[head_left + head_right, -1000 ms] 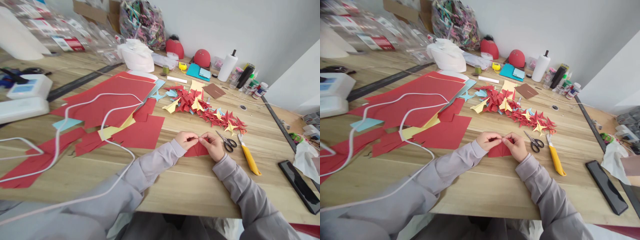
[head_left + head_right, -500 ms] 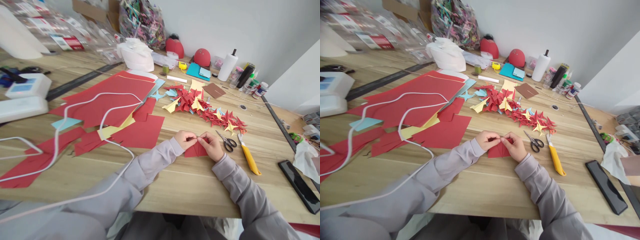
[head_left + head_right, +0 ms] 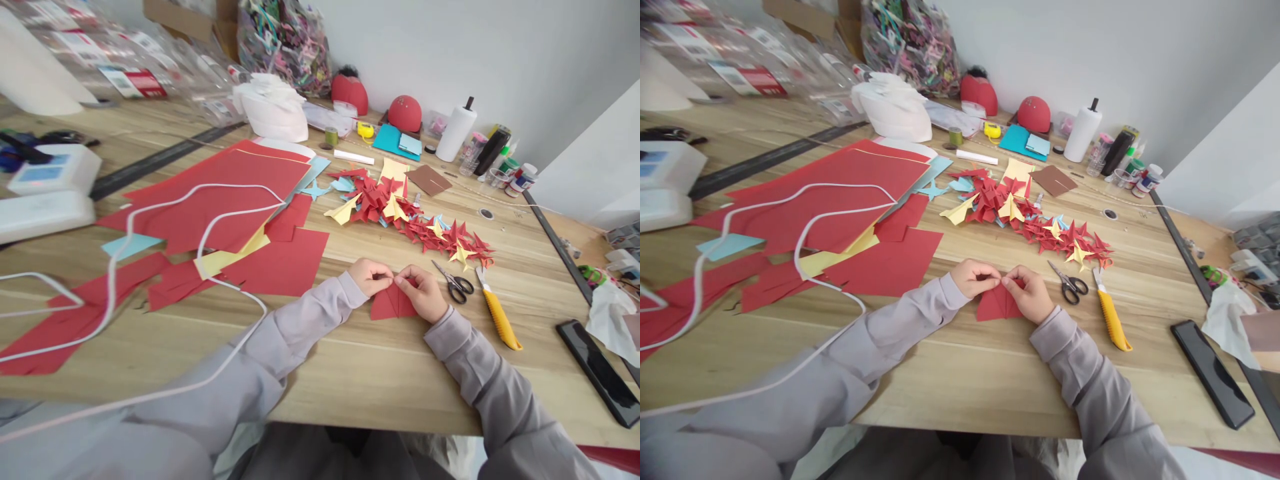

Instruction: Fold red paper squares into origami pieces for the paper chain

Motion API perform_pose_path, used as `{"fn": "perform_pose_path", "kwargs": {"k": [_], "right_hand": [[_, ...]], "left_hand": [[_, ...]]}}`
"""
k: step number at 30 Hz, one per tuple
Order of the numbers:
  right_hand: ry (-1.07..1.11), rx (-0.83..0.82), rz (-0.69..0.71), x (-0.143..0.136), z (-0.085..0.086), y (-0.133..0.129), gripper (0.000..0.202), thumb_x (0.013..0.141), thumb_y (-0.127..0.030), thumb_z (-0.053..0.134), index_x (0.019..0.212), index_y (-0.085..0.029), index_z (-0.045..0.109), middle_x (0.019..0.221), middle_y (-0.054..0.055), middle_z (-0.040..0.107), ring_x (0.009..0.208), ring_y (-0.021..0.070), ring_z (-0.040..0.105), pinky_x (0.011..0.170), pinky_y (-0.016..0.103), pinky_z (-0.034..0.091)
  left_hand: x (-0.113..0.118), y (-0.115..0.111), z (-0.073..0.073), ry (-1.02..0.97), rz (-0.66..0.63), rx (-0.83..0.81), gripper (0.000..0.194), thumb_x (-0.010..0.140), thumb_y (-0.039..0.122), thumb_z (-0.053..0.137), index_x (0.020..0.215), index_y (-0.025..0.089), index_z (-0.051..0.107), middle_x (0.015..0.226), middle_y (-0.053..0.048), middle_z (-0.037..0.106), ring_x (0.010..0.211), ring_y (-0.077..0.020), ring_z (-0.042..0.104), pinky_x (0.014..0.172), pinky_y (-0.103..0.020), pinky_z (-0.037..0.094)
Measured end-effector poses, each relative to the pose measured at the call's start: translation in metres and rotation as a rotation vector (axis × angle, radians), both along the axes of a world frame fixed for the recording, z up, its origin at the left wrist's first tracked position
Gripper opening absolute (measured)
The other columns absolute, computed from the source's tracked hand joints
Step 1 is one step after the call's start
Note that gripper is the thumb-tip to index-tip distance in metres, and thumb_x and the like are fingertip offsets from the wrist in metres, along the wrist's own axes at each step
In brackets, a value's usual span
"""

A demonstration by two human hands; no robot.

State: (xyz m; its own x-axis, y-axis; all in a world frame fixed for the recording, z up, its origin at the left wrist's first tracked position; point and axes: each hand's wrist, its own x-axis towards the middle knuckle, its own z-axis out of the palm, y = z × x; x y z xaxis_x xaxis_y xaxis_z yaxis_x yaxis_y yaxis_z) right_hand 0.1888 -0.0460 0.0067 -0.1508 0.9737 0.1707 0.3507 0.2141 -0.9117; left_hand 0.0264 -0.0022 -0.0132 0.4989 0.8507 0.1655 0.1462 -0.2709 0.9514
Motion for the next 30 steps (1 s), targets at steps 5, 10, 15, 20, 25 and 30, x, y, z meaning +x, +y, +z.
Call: {"fn": "perform_pose_path", "kwargs": {"k": [5, 10, 15, 20, 25, 30], "right_hand": [[0.005, -0.027, -0.008, 0.0, 0.001, 0.0, 0.022, 0.074, -0.04, 0.06, 0.067, -0.02, 0.057, 0.062, -0.001, 0.057, 0.059, 0.0126, 0.049, 0.058, 0.025, 0.041], [0.025, -0.044, -0.013, 0.002, 0.001, 0.0, 0.023, 0.074, -0.041, 0.06, 0.066, -0.019, 0.056, 0.061, -0.001, 0.056, 0.058, 0.0121, 0.048, 0.058, 0.025, 0.039], [0.029, -0.055, -0.018, 0.005, 0.001, 0.001, 0.023, 0.074, -0.04, 0.06, 0.067, -0.018, 0.056, 0.063, 0.0, 0.056, 0.06, 0.0124, 0.049, 0.059, 0.025, 0.039], [0.039, -0.065, -0.048, 0.007, 0.0, 0.002, 0.024, 0.072, -0.04, 0.061, 0.067, -0.018, 0.057, 0.063, 0.0, 0.055, 0.06, 0.0124, 0.048, 0.059, 0.025, 0.038], [0.135, -0.072, -0.109, 0.01, -0.003, 0.005, 0.023, 0.072, -0.04, 0.063, 0.066, -0.018, 0.057, 0.062, -0.001, 0.055, 0.06, 0.0119, 0.048, 0.06, 0.025, 0.038], [0.167, -0.077, -0.124, 0.01, -0.006, 0.007, 0.023, 0.07, -0.039, 0.066, 0.066, -0.018, 0.059, 0.064, -0.001, 0.056, 0.062, 0.0117, 0.049, 0.062, 0.025, 0.039]], "left_hand": [[-0.004, -0.004, 0.009, -0.031, -0.032, -0.158, 0.013, 0.065, 0.024, 0.058, 0.063, 0.014, 0.067, 0.043, 0.003, 0.053, 0.038, -0.0085, 0.047, 0.041, -0.019, 0.035], [-0.007, -0.004, 0.013, -0.015, -0.035, -0.18, 0.011, 0.066, 0.021, 0.059, 0.065, 0.014, 0.067, 0.038, 0.004, 0.051, 0.035, -0.0076, 0.046, 0.038, -0.017, 0.033], [-0.007, -0.003, 0.013, -0.025, -0.033, -0.209, 0.011, 0.067, 0.02, 0.058, 0.066, 0.013, 0.066, 0.037, 0.004, 0.051, 0.033, -0.0068, 0.045, 0.037, -0.016, 0.032], [-0.008, -0.001, 0.013, -0.049, -0.042, -0.27, 0.012, 0.066, 0.022, 0.06, 0.067, 0.011, 0.065, 0.037, 0.003, 0.051, 0.033, -0.0068, 0.046, 0.038, -0.016, 0.033], [-0.01, 0.003, 0.014, -0.155, -0.023, -0.339, 0.011, 0.065, 0.023, 0.059, 0.062, 0.012, 0.061, 0.045, 0.001, 0.057, 0.034, -0.0069, 0.047, 0.036, -0.017, 0.032], [-0.005, 0.0, 0.014, -0.191, 0.031, -0.363, 0.016, 0.062, 0.029, 0.061, 0.064, 0.013, 0.059, 0.044, 0.003, 0.054, 0.037, -0.0078, 0.047, 0.037, -0.018, 0.033]]}}
